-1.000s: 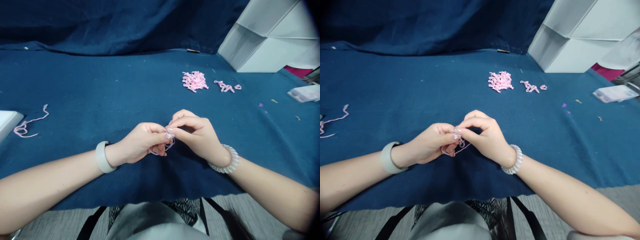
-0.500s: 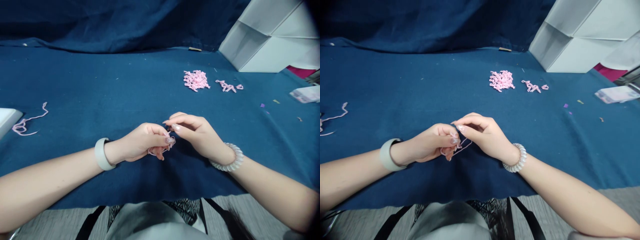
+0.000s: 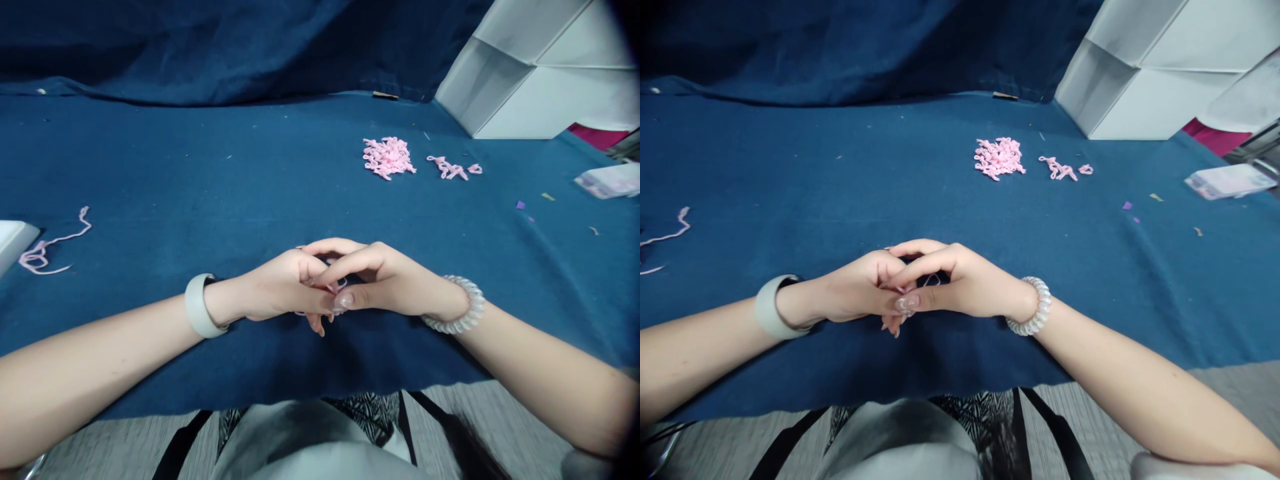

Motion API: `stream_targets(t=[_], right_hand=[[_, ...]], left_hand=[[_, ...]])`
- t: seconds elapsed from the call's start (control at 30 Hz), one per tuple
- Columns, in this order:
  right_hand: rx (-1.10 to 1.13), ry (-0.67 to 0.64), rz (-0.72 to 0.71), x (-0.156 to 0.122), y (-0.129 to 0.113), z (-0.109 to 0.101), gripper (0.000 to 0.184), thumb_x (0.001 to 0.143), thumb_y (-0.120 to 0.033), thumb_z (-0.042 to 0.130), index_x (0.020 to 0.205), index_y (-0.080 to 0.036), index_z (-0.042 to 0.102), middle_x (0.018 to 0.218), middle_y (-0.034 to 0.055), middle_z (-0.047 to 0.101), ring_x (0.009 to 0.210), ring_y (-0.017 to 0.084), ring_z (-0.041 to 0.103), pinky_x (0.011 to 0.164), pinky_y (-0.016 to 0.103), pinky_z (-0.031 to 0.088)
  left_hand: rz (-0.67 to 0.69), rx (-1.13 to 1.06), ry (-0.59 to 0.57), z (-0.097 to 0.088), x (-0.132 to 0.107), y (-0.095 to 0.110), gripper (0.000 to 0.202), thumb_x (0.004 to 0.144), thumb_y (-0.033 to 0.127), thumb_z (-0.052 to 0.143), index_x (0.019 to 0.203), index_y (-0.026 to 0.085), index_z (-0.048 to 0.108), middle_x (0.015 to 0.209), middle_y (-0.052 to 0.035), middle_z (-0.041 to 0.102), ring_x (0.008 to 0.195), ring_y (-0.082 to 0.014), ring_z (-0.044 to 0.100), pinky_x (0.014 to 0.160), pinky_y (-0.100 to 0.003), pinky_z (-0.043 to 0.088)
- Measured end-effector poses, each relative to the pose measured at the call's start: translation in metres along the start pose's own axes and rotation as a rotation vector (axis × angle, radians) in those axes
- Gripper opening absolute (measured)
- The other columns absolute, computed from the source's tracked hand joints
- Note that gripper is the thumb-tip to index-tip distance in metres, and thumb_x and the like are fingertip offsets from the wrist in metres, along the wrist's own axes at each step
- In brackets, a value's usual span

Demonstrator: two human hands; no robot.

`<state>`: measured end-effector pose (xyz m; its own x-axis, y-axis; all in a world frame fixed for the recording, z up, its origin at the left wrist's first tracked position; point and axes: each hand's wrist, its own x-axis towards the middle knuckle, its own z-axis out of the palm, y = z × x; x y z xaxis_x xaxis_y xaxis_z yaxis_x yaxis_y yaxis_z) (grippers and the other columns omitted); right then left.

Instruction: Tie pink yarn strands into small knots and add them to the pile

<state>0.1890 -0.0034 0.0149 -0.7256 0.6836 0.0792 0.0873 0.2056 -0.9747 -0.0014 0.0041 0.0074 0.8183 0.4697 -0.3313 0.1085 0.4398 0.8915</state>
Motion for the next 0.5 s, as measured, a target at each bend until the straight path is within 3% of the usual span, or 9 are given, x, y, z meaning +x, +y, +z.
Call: stream_targets(t=[0.13,0.23,0.37,0.5], right_hand=[[0.036,-0.025,0.009,0.000,-0.001,0.001,0.012,0.077,-0.018,0.069,0.088,-0.019,0.074,0.128,0.0052,0.057,0.113,0.017,0.059,0.099,0.033,0.048],[0.075,0.028,0.041,-0.001,0.000,0.002,0.003,0.074,-0.020,0.073,0.076,-0.019,0.073,0.123,0.0036,0.060,0.108,0.018,0.061,0.094,0.033,0.051],[0.135,0.186,0.081,-0.001,0.000,0.004,0.004,0.071,-0.019,0.075,0.068,-0.018,0.072,0.111,0.0035,0.064,0.099,0.016,0.064,0.089,0.031,0.052],[0.244,0.370,0.120,0.001,0.002,0.004,0.006,0.070,-0.018,0.075,0.067,-0.016,0.070,0.103,0.0048,0.065,0.086,0.012,0.064,0.078,0.026,0.054]], left_hand=[[0.008,0.083,0.049,0.004,-0.001,0.002,0.017,0.076,0.013,0.069,0.062,0.010,0.061,0.055,-0.0008,0.063,0.048,-0.0075,0.060,0.044,-0.012,0.046],[0.039,0.128,0.096,0.006,0.000,0.000,0.019,0.075,0.014,0.069,0.060,0.010,0.059,0.055,-0.0004,0.063,0.047,-0.0082,0.061,0.044,-0.013,0.047],[0.097,0.050,0.124,0.004,0.001,-0.006,0.014,0.076,0.019,0.071,0.069,0.010,0.062,0.058,-0.0007,0.064,0.050,-0.0087,0.062,0.048,-0.015,0.049],[0.185,-0.023,0.292,0.004,0.000,-0.016,0.019,0.077,0.029,0.071,0.082,0.013,0.064,0.066,-0.0011,0.066,0.061,-0.0089,0.064,0.056,-0.015,0.050]])
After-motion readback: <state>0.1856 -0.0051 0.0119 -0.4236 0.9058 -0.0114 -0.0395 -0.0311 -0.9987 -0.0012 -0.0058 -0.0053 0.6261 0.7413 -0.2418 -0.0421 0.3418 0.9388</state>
